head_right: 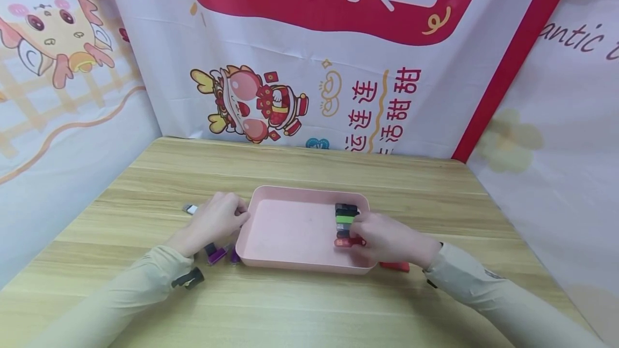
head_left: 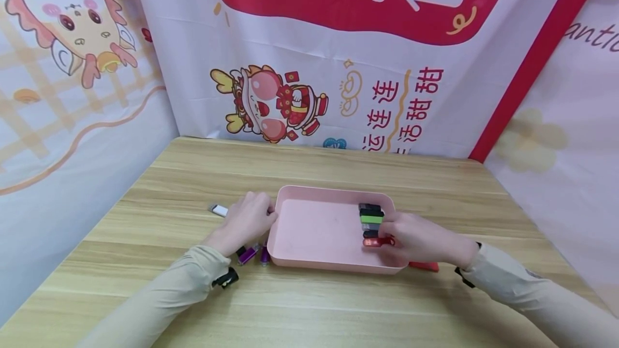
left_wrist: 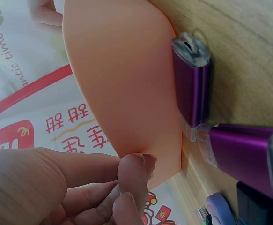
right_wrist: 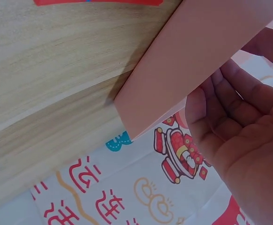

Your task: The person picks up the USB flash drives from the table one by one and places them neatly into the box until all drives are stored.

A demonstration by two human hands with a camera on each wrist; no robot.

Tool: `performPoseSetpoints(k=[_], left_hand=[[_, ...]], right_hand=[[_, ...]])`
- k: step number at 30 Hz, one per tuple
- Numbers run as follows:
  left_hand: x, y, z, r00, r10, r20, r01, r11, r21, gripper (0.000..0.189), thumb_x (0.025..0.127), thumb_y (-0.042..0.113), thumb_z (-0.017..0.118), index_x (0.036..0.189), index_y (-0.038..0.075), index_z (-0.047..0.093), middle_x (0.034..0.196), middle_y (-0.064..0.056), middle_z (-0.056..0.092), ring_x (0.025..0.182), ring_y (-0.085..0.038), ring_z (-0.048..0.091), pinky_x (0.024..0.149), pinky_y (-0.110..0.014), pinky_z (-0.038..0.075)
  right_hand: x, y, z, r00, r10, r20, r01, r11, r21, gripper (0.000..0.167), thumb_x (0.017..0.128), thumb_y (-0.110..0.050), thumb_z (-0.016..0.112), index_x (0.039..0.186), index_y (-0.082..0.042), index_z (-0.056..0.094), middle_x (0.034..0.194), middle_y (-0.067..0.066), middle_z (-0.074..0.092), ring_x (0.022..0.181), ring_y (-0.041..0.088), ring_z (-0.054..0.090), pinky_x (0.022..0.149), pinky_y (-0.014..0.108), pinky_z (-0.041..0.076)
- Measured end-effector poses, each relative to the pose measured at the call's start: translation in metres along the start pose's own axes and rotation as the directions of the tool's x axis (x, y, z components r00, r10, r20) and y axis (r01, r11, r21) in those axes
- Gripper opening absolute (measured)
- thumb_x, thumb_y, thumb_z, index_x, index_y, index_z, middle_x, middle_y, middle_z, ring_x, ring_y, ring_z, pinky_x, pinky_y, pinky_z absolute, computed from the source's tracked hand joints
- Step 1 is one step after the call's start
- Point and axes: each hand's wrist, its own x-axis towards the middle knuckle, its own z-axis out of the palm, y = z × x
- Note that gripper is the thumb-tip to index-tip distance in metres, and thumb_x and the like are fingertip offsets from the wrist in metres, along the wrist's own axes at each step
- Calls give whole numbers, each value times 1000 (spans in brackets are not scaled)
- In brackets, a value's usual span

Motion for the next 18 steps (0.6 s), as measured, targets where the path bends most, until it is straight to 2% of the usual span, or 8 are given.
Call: performPoseSetpoints(k=[13,16,18], left_hand=[[0,0,-1,1000,0,7,0,1000,-6,44,92,13,60,51,15,43,49,5,36,43,-9,39,40,-27,28],[0,0,-1,1000,1,7,-1,1000,-7,44,91,13,60,51,16,42,48,5,36,43,-9,38,40,-26,27],[0,0,-1,1000,3,7,-3,1000,-6,44,91,13,60,51,15,42,48,5,36,43,-9,38,40,-26,27]], right_hand=[[8,1,2,1000,15,19,-14,999,-42,11,81,-16,78,80,-15,67,74,-4,52,61,6,49,55,21,44],[9,1,3,1000,8,16,-6,994,-109,13,81,-18,79,78,-16,67,75,-5,52,64,9,49,58,23,45],[10,1,4,1000,8,20,-5,988,-154,13,81,-21,79,78,-17,67,76,-5,53,70,11,50,66,28,47]])
